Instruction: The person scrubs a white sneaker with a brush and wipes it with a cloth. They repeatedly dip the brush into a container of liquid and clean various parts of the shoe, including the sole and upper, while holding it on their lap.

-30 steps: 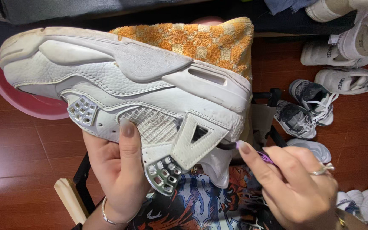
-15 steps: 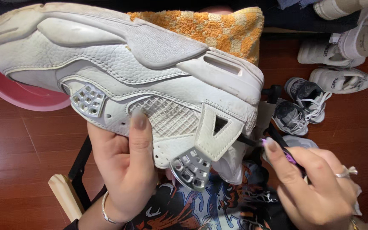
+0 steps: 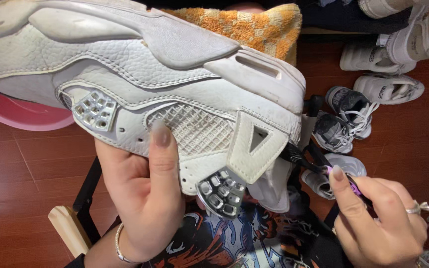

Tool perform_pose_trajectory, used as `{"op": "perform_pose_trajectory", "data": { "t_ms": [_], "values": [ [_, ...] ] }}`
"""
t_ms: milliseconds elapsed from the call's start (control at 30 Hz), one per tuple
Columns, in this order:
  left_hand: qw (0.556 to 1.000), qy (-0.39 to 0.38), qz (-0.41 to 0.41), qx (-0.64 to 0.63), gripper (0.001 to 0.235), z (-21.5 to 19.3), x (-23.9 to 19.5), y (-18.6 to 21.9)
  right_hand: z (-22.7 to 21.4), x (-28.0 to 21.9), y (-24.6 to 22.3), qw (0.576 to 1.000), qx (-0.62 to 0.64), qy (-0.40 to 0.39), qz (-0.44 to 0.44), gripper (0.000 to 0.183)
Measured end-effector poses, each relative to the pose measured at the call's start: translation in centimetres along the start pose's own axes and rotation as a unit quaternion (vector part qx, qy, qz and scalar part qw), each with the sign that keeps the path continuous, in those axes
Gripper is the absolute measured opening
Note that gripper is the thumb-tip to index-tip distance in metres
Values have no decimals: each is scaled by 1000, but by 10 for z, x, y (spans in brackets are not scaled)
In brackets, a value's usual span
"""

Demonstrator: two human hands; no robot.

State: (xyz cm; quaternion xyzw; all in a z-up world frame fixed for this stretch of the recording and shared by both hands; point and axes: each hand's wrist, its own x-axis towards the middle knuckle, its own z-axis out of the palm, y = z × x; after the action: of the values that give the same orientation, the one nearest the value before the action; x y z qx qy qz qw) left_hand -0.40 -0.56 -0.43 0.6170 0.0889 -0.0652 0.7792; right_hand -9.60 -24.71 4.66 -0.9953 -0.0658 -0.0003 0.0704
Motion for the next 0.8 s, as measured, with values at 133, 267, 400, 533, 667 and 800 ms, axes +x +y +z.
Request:
{"op": "perform_pose_trajectory", "data": {
  "t_ms": [133,267,400,533,667,800],
  "values": [
    [1000,-31,4,0,43,-5,-4,-2,4,10,-12,1000,-17,5,-6,54],
    [1000,-27,7,0,41,-6,-4,-3,7,17,-6,998,-16,22,-62,50],
    [1000,-7,10,17,48,0,-1,-2,-2,-3,3,1000,-24,-4,-19,50],
    [999,-4,-21,41,47,-3,2,5,-4,8,3,999,20,-18,-21,53],
    [995,-19,-91,27,38,-9,5,17,-2,24,-2,998,42,-8,-44,53],
    [995,-27,-79,48,36,-15,-1,19,0,9,0,998,58,-17,-31,51]
  ]
}}
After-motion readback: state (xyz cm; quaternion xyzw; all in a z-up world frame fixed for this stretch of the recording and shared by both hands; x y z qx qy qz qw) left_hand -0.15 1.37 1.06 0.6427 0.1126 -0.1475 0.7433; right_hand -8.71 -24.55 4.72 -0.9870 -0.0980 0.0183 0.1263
